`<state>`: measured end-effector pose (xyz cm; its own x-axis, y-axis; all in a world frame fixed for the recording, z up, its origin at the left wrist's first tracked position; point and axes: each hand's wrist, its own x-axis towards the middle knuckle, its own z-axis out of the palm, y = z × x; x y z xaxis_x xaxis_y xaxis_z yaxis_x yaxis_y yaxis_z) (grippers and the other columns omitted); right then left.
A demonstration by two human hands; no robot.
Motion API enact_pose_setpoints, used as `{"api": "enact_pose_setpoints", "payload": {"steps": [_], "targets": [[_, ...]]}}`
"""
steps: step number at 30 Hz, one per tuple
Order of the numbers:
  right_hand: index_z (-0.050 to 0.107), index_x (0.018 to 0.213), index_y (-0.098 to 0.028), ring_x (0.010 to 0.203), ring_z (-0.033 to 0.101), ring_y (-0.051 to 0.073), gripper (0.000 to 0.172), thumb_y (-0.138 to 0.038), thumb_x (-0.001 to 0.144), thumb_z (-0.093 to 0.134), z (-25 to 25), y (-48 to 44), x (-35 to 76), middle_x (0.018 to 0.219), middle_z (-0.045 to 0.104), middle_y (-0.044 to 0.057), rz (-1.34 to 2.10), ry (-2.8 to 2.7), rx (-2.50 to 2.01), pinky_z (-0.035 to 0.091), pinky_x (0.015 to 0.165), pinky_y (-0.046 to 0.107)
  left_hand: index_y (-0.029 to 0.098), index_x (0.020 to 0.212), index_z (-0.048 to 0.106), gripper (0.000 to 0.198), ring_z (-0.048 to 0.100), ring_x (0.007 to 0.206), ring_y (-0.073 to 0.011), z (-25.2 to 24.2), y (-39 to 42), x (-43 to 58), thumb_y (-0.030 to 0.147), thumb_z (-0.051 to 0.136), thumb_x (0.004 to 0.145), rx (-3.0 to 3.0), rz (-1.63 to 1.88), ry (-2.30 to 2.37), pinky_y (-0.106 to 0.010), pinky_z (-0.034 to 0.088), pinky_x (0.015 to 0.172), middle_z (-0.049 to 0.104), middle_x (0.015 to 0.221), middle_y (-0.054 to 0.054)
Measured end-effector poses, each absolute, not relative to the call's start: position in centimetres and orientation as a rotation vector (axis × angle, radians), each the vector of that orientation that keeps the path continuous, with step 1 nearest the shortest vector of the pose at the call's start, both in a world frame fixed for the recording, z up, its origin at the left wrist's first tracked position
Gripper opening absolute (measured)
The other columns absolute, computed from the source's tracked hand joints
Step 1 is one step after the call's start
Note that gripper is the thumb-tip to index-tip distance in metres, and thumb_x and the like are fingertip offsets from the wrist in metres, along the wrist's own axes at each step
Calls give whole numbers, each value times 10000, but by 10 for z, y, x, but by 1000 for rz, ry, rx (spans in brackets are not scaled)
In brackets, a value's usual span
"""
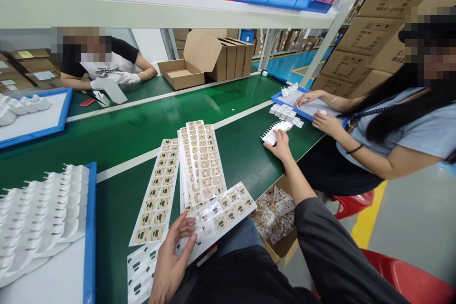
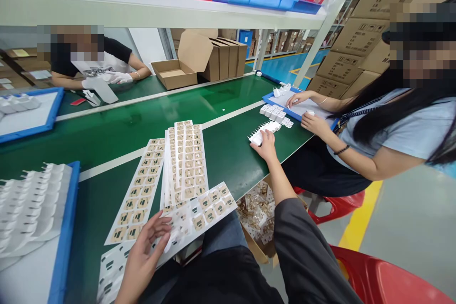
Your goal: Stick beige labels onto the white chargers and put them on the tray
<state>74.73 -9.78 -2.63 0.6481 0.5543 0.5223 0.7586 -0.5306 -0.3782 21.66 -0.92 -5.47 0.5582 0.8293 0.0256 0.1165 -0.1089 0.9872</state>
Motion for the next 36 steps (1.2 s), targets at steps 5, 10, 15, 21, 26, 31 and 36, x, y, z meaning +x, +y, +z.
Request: {"api": "enact_pose_setpoints", "payload": {"steps": [5,10,15,21,26,31,36], "targets": [[526,1387,-87,1429,326,457,833,-613,767,708,-18,-98,758,1489,401,289,-502,-1010,-2262,298,1174,677,234,1402,554,508,717,1032,-233,-49,-10,218,451,641,950,1655,730,772,-407,579,953,719,1203,-117],[593,1336,-124,1400,416,408,650,-552,854,676,-8,-87,720,1438,513,242,-716,-1153,-2031,308,1191,647,215,1377,564,397,734,1029,-214,-41,-9,224,355,550,1006,1746,833,734,-382,605,927,747,1140,-112],[685,1246,-246,1178,636,286,294,-338,982,591,11,-83,591,1199,721,110,-299,-1633,-1741,511,1042,498,207,1298,613,304,735,978,-203,-34,-11,229,264,486,1027,2035,937,736,-373,616,903,757,1128,-105],[707,1242,-267,1067,659,242,266,-295,1001,600,1,-94,475,1116,741,83,206,-2192,-1493,538,930,431,235,1339,647,394,512,1420,-346,-31,-15,237,410,607,989,2544,719,741,-572,454,1167,630,1467,-102],[680,1289,-237,1099,633,257,324,-346,989,628,-9,-99,466,1167,705,110,193,-2293,-1504,513,959,444,235,1430,590,499,418,1507,-344,-38,-22,237,476,584,993,2639,555,766,-617,344,1242,540,1569,-88],[690,1231,-249,1043,637,239,279,-341,970,660,-8,-109,467,1144,716,87,244,-2300,-1465,505,908,413,253,1427,601,492,411,1512,-351,-40,-30,231,475,594,988,2606,566,729,-638,307,1254,544,1565,-93],[713,1124,-272,963,644,225,167,-293,963,670,-17,-113,463,1050,754,52,227,-2235,-1419,493,852,399,285,1416,614,448,407,1513,-369,-38,-32,231,446,581,1000,2570,595,722,-668,298,1245,533,1574,-84]]}}
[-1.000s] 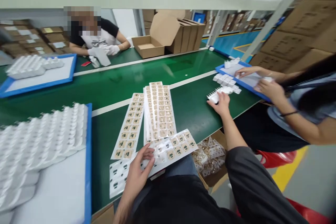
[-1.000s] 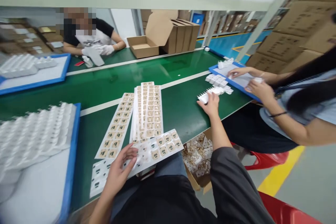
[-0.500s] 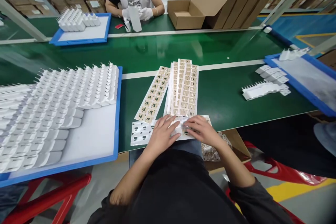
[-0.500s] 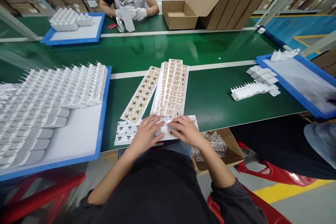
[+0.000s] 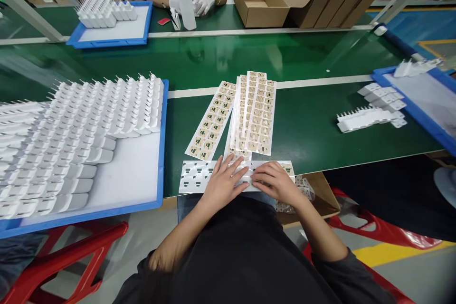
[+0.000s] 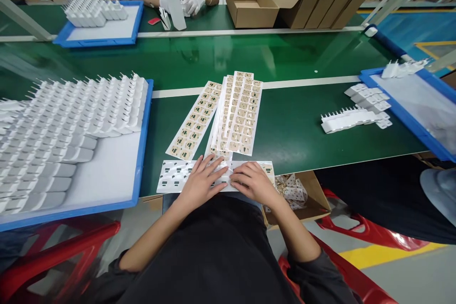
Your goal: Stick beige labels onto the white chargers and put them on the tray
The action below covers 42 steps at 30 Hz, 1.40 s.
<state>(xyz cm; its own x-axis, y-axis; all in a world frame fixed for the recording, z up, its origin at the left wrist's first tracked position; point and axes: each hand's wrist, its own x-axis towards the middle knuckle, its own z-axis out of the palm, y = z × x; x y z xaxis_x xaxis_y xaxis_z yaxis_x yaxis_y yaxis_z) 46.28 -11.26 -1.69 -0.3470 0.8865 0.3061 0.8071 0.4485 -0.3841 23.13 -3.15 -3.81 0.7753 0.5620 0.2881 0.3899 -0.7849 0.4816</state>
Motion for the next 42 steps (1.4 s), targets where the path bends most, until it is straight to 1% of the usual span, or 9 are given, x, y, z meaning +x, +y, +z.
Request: {"api": "enact_pose_setpoints", "payload": {"steps": [9,13,18,24,28,30,32,36,42], "targets": [[694,1030,-268,955,687,230,102,-207,958,656,-2,-121,471,981,762,50,329,-1957,-1355,532,852,405,297,1345,675,352,388,1515,-396,-36,-20,236,292,519,1029,2563,654,881,-685,304,1228,527,1575,-91],[672,965,-260,908,693,229,63,-226,971,620,7,-125,479,918,730,55,416,-1600,-1357,556,824,394,251,1290,707,319,465,1443,-403,-33,-9,237,278,570,1003,2513,715,960,-642,405,1170,573,1527,-112],[683,963,-258,883,696,233,50,-291,961,645,-9,-99,454,903,726,64,557,-1603,-1366,560,814,388,250,1277,701,320,565,1310,-343,-20,-2,225,348,606,988,2442,844,1035,-568,488,1093,659,1394,-122],[684,913,-262,801,679,219,75,-329,943,665,-28,-71,439,849,701,54,627,-1651,-1298,552,718,354,218,1238,712,296,579,1262,-348,4,46,133,301,573,991,2441,946,1591,-542,484,1071,677,1358,-131],[695,937,-275,827,688,238,65,-338,924,684,-35,-69,445,869,706,64,622,-1626,-1305,563,705,361,156,1410,588,478,355,1487,-462,11,81,45,278,603,948,2199,881,2253,-682,309,1175,498,1556,-219],[697,949,-280,834,692,240,68,-340,917,691,-38,-69,447,876,710,62,617,-1619,-1305,568,713,365,136,1469,526,563,244,1542,-488,8,89,14,303,615,939,2099,846,2445,-713,236,1195,396,1625,-237],[698,950,-283,836,692,239,66,-339,915,694,-40,-69,447,879,711,60,610,-1616,-1310,569,723,367,139,1431,565,526,224,1550,-490,3,88,-5,330,612,943,2064,829,2534,-702,221,1203,398,1627,-227],[694,952,-283,849,692,248,71,-345,918,689,-41,-68,446,890,709,68,605,-1585,-1329,575,734,382,178,1229,701,332,329,1499,-455,-8,77,-17,336,606,953,2155,841,2491,-640,274,1187,518,1546,-181],[693,956,-281,852,692,256,81,-351,914,696,-44,-69,447,885,706,70,563,-1599,-1344,583,751,403,195,1117,698,240,503,1323,-413,-5,64,-17,332,630,932,2154,926,2322,-594,365,1107,680,1315,-171]]}}
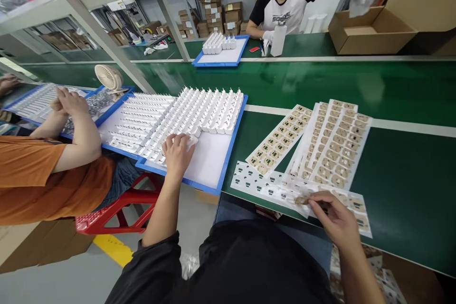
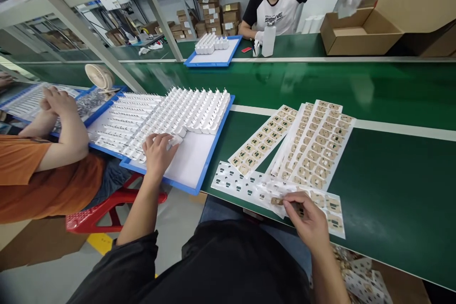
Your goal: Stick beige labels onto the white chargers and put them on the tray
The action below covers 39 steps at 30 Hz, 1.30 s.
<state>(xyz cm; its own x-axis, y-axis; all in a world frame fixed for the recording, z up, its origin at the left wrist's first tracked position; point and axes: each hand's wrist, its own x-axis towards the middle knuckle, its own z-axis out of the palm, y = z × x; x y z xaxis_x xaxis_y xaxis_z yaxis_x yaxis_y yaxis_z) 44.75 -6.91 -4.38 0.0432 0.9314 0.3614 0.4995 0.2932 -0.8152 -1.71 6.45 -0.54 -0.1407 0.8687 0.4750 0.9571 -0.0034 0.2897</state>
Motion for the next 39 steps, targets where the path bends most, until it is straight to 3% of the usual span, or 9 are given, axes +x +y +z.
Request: {"api": "enact_pose_setpoints", "payload": {"steps": [3,6,9,13,19,25,28,32,39], "targets": [[690,966,-275,859,693,250,75,-336,923,691,-44,-70,445,897,710,71,528,-1612,-1358,584,751,401,205,1132,658,279,625,1173,-311,1,49,2,388,649,922,-2096,-1252,-2012,-465,493,1023,704,1214,-141],[689,971,-270,845,690,232,55,-309,932,683,-41,-69,440,894,714,61,491,-1633,-1368,572,742,382,213,1105,623,373,688,1034,-239,-3,28,48,473,729,860,-2228,-1931,-1985,-360,568,884,702,1143,-100],[696,950,-263,816,682,214,32,-286,932,684,-32,-69,434,869,718,51,475,-1673,-1369,556,739,366,218,1029,578,457,695,997,-222,-18,10,114,556,776,794,-2357,-2517,-1919,-346,577,843,676,1121,-89],[695,907,-252,798,675,215,53,-292,937,678,-11,-71,422,828,712,54,566,-1605,-1281,551,729,371,242,1026,477,584,681,1004,-231,-36,-5,187,679,752,753,-2664,-2907,-1867,-345,596,767,636,1147,-96],[664,857,-253,692,638,194,105,-327,912,714,10,-73,393,727,674,25,910,-1348,-913,532,637,341,265,1204,426,666,674,1013,-230,-42,-7,217,663,744,776,-3340,-2646,-1564,-336,572,789,626,1199,-107],[686,827,-246,718,613,179,143,-352,856,778,-4,-65,381,744,652,18,992,-1118,-973,499,637,304,249,1053,416,432,679,1099,-220,-42,-9,222,399,766,849,-3394,-2397,-1395,-311,547,819,590,1287,-128],[691,812,-244,736,609,177,160,-366,841,790,-8,-62,380,761,651,17,1036,-1050,-1031,508,676,311,260,1099,380,415,638,1255,-254,-40,-13,222,259,731,878,-3509,-2318,-1149,-390,544,953,552,1431,-165],[708,818,-251,777,617,172,132,-342,832,804,-6,-60,376,779,659,10,1075,-1007,-1029,504,727,306,253,1334,387,504,501,1438,-302,-34,-13,216,214,657,910,-3644,-2215,-703,-524,431,1162,500,1519,-176],[722,869,-268,752,602,145,57,-283,869,777,2,-66,370,812,670,1,1030,-1015,-997,472,681,270,255,1326,511,468,677,1218,-251,-37,-14,218,315,727,916,-3320,-2583,-1475,-335,597,895,647,1364,-130]]}}
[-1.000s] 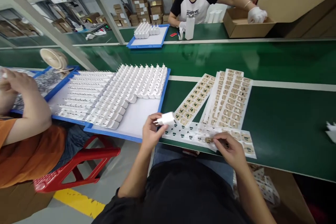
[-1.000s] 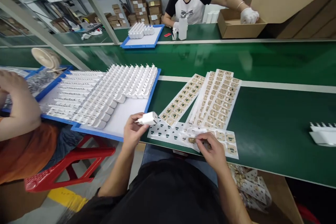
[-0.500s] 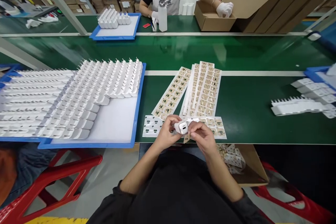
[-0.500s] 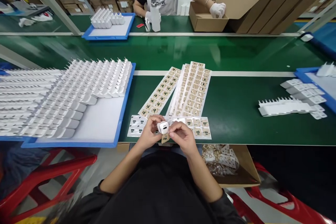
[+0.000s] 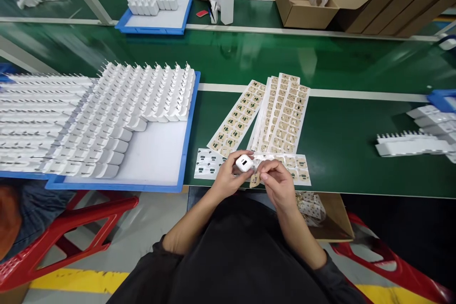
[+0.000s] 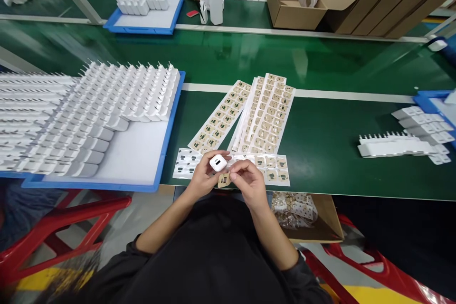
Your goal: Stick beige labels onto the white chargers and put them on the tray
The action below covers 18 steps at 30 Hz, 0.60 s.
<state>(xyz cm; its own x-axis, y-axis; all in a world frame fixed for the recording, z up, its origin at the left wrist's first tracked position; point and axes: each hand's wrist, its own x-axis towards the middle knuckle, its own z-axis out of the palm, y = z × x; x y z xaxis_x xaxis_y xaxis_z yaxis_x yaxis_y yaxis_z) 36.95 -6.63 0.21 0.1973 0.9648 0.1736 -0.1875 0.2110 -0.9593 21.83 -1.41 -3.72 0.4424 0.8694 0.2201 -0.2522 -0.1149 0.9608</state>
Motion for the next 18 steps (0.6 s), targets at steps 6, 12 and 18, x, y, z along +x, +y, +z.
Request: {"api": "enact_pose_setpoints", "payload": {"steps": [6,12,18], "targets": [[714,864,-257,729,581,156,58,-294,887,753,8,-59,366,782,646,4,993,-1202,-1088,459,685,299,242,1188,539,483,718,1051,-219,-44,-15,222,336,829,813,1430,1202,677,-310,588,818,710,1177,-83],[697,840,-246,700,585,141,125,-335,856,783,18,-49,368,786,650,-2,999,-1108,-1166,488,674,287,269,1462,484,598,625,1211,-270,-34,-14,217,266,693,902,1712,1133,673,-382,558,939,640,1320,-120],[710,888,-247,724,610,138,109,-317,851,785,28,-50,378,824,655,2,943,-1123,-1225,507,678,280,303,1393,567,487,600,1272,-268,-38,-15,213,335,708,927,1561,1077,641,-342,568,925,639,1363,-93]]}}
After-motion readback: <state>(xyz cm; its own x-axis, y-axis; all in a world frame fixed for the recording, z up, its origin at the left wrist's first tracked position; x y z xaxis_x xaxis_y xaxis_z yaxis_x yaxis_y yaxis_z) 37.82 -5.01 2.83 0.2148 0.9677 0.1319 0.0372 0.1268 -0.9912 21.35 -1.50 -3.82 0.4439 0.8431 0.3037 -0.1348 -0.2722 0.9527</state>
